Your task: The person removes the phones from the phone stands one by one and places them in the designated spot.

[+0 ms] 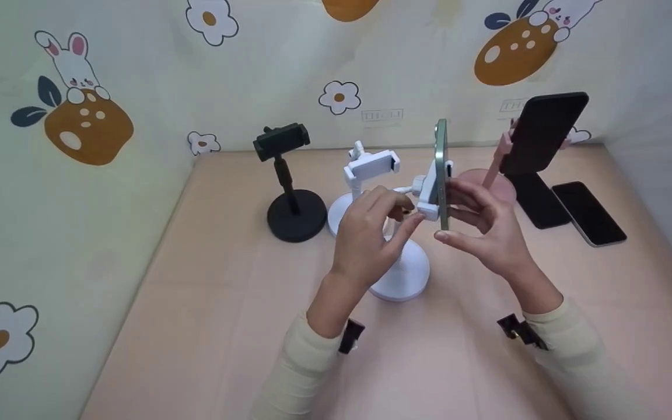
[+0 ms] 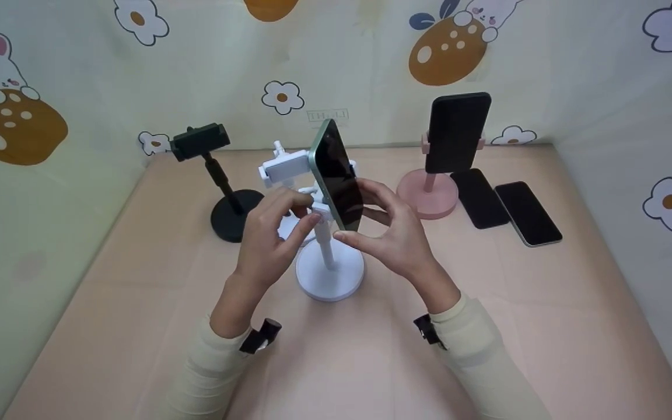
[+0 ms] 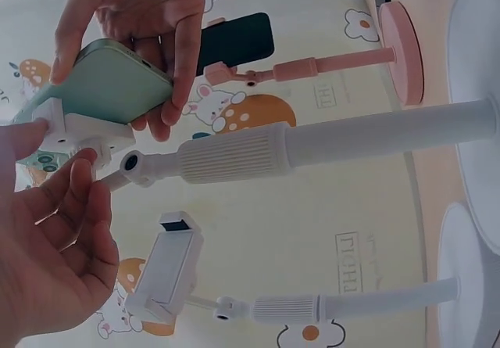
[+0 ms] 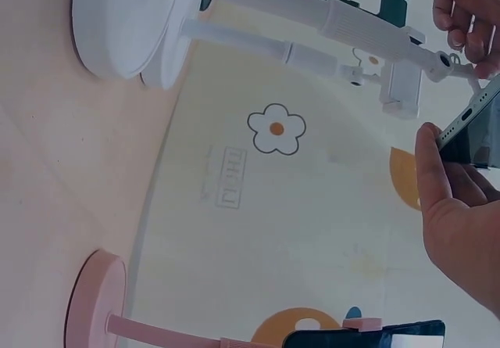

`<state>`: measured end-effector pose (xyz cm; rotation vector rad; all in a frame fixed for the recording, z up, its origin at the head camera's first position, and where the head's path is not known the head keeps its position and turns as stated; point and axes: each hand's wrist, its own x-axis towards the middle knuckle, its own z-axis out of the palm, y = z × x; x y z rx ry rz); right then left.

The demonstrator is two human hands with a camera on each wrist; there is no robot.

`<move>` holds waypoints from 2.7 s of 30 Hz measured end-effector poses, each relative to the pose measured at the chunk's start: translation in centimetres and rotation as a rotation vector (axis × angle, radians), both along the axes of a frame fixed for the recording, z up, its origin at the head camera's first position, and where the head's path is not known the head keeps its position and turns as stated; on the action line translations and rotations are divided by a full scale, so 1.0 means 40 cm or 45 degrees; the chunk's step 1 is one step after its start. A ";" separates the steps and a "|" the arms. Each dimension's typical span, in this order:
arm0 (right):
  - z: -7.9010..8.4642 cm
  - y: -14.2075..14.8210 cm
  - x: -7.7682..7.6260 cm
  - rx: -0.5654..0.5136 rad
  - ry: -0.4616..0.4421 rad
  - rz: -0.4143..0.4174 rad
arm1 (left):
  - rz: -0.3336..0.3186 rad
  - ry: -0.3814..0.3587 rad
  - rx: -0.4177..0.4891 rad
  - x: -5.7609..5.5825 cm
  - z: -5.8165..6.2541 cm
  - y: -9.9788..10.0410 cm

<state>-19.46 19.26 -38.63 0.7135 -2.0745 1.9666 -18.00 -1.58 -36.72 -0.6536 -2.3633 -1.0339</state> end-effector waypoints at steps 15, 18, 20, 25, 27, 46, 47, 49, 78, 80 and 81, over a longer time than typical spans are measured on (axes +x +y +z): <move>-0.002 0.009 0.015 0.033 -0.022 -0.055 | -0.071 -0.470 0.209 -0.025 -0.051 -0.012; -0.001 0.010 0.018 0.036 -0.034 -0.070 | -0.102 -0.644 0.253 -0.036 -0.065 -0.011; 0.000 0.011 0.021 0.042 -0.037 -0.076 | -0.122 -0.729 0.297 -0.045 -0.075 -0.011; 0.003 0.017 0.027 0.040 -0.023 -0.072 | -0.120 -0.773 0.333 -0.060 -0.092 -0.011; 0.002 0.019 0.028 0.034 -0.014 -0.067 | -0.117 -0.766 0.335 -0.062 -0.094 -0.011; 0.000 0.049 0.039 0.015 0.026 -0.057 | -0.090 -0.809 0.289 -0.068 -0.090 -0.011; 0.000 0.050 0.040 0.021 0.017 -0.073 | -0.091 -0.809 0.289 -0.068 -0.090 -0.011; 0.000 0.054 0.043 0.029 0.004 -0.097 | -0.096 -0.807 0.289 -0.069 -0.090 -0.011; -0.016 0.135 0.064 -0.084 0.079 -0.109 | -0.102 -0.818 0.267 -0.073 -0.088 -0.014; -0.015 0.141 0.068 -0.085 0.067 -0.124 | -0.101 -0.821 0.266 -0.073 -0.088 -0.014; -0.014 0.145 0.070 -0.085 0.060 -0.133 | -0.100 -0.822 0.264 -0.073 -0.087 -0.014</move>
